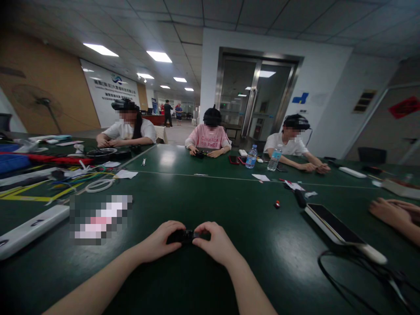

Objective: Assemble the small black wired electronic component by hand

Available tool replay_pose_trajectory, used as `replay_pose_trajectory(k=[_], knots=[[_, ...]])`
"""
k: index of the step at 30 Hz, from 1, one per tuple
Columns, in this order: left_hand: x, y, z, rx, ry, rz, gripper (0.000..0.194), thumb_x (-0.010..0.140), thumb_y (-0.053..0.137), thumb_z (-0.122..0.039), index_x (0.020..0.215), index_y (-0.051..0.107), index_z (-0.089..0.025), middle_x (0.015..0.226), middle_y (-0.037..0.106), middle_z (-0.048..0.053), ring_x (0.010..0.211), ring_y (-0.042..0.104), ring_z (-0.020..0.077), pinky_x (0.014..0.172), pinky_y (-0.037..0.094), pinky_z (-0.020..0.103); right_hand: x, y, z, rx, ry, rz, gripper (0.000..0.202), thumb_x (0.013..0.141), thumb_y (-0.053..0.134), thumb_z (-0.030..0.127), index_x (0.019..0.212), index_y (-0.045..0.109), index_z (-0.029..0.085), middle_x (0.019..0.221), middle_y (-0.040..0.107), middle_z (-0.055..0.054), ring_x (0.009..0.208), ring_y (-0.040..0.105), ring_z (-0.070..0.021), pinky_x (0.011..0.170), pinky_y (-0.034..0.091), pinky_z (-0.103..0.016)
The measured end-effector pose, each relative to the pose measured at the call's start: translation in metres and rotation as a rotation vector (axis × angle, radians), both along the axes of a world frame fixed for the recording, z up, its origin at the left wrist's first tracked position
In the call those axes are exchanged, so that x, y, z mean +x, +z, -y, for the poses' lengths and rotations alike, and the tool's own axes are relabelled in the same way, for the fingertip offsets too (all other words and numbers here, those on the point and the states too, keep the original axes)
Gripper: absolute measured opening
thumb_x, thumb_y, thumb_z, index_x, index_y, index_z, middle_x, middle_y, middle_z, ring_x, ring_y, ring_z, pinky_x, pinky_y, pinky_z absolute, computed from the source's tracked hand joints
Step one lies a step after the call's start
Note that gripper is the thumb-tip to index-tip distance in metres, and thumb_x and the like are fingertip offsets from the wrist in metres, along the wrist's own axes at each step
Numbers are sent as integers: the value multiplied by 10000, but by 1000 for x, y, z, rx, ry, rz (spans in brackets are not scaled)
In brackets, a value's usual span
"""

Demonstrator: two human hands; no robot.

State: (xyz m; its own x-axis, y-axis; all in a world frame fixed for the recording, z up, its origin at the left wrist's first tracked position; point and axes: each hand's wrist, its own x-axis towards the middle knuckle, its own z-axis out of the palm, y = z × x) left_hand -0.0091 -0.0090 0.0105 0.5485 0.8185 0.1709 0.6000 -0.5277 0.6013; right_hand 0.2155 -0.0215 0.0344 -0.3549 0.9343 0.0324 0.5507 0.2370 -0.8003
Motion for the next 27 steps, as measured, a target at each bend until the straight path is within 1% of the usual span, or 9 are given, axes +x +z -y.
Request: replay_pose_trajectory(k=[6,9,16,21,27], knots=[[-1,-1,-1,-7,-6,7,358,732,633,-253,1083,560,-253,1115,585,36,1090,496,225,963,363,380,-16,-5,1,56,44,42,176,715,644,259,890,623,249,943,583,3,929,527,-176,829,406,-312],[-1,-2,-1,-3,-6,2,354,737,633,-259,1083,561,-257,1124,583,35,1101,488,227,971,355,386,-22,-9,-1,82,34,76,181,729,637,267,909,622,263,983,567,8,965,507,-178,850,393,-321],[-1,-1,0,-27,0,-16,363,746,632,-287,1101,558,-258,1138,582,41,1114,484,237,981,347,406,-27,-18,-2,38,17,156,203,727,641,322,929,642,311,979,534,15,957,499,-189,848,389,-340],[-1,1,0,-44,15,-20,367,755,620,-292,1114,552,-258,1158,576,46,1126,481,240,982,350,414,-28,-18,-1,11,-22,155,215,721,642,353,935,646,335,986,517,9,968,488,-201,835,403,-356],[-1,-4,-2,-16,16,-18,387,738,635,-263,1115,550,-244,1152,583,49,1118,488,235,986,348,404,-28,-17,0,33,-36,200,226,701,656,367,923,646,329,979,493,-2,954,491,-202,841,406,-366]])
